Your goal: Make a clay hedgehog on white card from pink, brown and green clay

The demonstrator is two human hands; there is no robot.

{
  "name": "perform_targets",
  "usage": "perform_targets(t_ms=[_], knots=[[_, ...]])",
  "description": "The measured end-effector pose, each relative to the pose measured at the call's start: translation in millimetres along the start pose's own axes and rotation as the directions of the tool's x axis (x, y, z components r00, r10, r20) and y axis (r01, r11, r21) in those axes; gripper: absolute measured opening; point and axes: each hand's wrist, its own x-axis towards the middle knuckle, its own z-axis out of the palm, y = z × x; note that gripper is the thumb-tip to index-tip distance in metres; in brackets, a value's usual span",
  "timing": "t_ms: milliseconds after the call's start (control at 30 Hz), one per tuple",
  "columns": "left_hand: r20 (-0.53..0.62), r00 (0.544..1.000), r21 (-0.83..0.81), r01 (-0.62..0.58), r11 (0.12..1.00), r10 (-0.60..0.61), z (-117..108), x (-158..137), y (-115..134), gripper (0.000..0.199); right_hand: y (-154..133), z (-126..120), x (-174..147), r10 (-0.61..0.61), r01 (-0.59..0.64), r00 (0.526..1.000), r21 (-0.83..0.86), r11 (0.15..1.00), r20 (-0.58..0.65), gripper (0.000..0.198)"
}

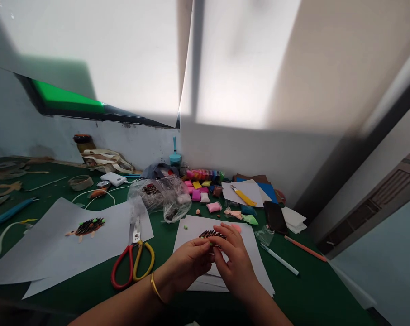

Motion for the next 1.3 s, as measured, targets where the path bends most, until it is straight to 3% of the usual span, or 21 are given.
perform_targets(t_ms=[167,333,533,667,767,867,933,1000,1100,1300], knots=[[-0.029,0.998,-0.023,0.053,0.998,-0.054,-1.4,-1.3,3.8,0.021,7.2,1.6,-1.2,0.054,-0.051,0.998,0.090,0.995,-0.033,0.023],[0.015,0.998,-0.003,0.053,0.999,-0.053,-0.7,-0.5,3.9,0.026,6.3,1.4,1.8,0.059,-0.064,0.998,0.157,0.986,0.037,0.023],[-0.011,1.000,0.183,0.000,0.983,0.002,-4.5,3.5,-2.1,0.036,4.3,6.7,4.6,0.116,-0.119,0.993,0.241,0.963,0.029,0.015],[-0.072,0.995,0.328,-0.043,0.944,0.070,-12.3,9.0,8.7,0.051,11.8,8.5,4.6,0.197,-0.194,0.980,0.291,0.937,0.019,0.018],[-0.138,0.938,0.456,-0.224,0.861,0.317,-27.3,18.9,28.9,0.050,27.9,8.0,8.9,0.347,-0.334,0.938,0.329,0.883,0.022,0.028],[-0.204,0.783,0.634,-0.352,0.689,0.587,-49.5,30.7,48.5,0.040,47.8,8.5,19.4,0.450,-0.418,0.893,0.354,0.837,-0.011,0.037],[-0.199,0.698,0.709,-0.381,0.593,0.687,-64.2,36.6,54.8,0.037,58.9,11.1,27.6,0.466,-0.429,0.884,0.345,0.834,-0.028,0.041],[-0.211,0.652,0.736,-0.384,0.557,0.728,-75.6,40.3,54.5,0.037,66.1,15.9,33.9,0.472,-0.431,0.881,0.346,0.833,-0.041,0.045],[-0.275,0.642,0.706,-0.371,0.604,0.716,-84.5,43.2,48.0,0.040,69.1,26.2,37.9,0.476,-0.444,0.879,0.326,0.834,-0.019,0.044],[-0.268,0.681,0.673,-0.373,0.638,0.681,-87.2,45.5,41.9,0.039,66.8,40.6,40.2,0.440,-0.455,0.891,0.206,0.866,0.116,0.035]])
